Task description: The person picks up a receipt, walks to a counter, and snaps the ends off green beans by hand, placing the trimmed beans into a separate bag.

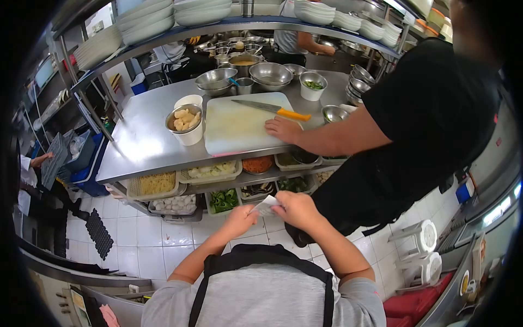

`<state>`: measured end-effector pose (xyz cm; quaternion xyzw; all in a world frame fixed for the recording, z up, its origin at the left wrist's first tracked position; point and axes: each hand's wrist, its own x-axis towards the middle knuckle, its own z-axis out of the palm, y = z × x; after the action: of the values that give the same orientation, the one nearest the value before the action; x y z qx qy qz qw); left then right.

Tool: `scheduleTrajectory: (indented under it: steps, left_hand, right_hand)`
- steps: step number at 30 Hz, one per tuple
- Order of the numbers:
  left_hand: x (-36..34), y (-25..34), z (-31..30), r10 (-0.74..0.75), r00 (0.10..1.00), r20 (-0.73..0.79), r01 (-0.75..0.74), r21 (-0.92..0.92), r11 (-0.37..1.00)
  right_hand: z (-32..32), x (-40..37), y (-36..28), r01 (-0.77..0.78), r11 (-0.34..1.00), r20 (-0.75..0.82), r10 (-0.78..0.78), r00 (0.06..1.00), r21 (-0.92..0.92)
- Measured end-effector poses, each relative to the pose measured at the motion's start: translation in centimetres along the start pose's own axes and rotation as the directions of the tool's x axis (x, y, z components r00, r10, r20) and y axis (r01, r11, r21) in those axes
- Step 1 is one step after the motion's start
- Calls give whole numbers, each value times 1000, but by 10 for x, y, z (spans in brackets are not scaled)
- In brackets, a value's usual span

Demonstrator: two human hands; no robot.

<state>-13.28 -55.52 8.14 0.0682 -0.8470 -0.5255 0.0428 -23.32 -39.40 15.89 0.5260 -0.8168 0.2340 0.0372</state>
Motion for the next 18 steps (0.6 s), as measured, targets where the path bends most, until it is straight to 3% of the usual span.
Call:
scheduleTrajectory:
  steps: [1,2,5,8,12,13,15,17,18]
  left_hand:
    - [16,9,-5,21,998,-60,-21,-3,1000]
    - [32,21,-12,-49,998,-28,50,14,999]
    - [86,23,-16,385,908,-164,-353,194,915]
    - [123,43,-34,459,873,-167,-454,65,888]
    - [169,52,-61,307,949,-68,-297,131,946]
    - [184,49,-68,332,938,-95,-312,180,933]
    - [227,37,-87,234,968,-93,-216,176,961]
    - [278,44,-115,227,966,-125,-197,214,957]
    - [307,56,-128,248,957,-152,-226,149,963]
  right_hand:
    - [-10,12,10,35,999,-26,-36,999,-21]
    - [-17,23,20,47,998,-54,-49,997,-36]
    - [-39,54,46,121,987,-181,-138,974,-102]
    - [-54,82,60,163,975,-154,-186,970,-151]
    - [-55,111,79,151,971,-204,-187,961,-184]
    - [-59,116,85,117,980,-244,-155,957,-162]
    - [-67,127,94,60,991,-328,-96,940,-118]
    - [-69,129,101,-6,995,-325,-28,945,-102]
    - [-70,129,101,-30,994,-308,-2,951,-101]
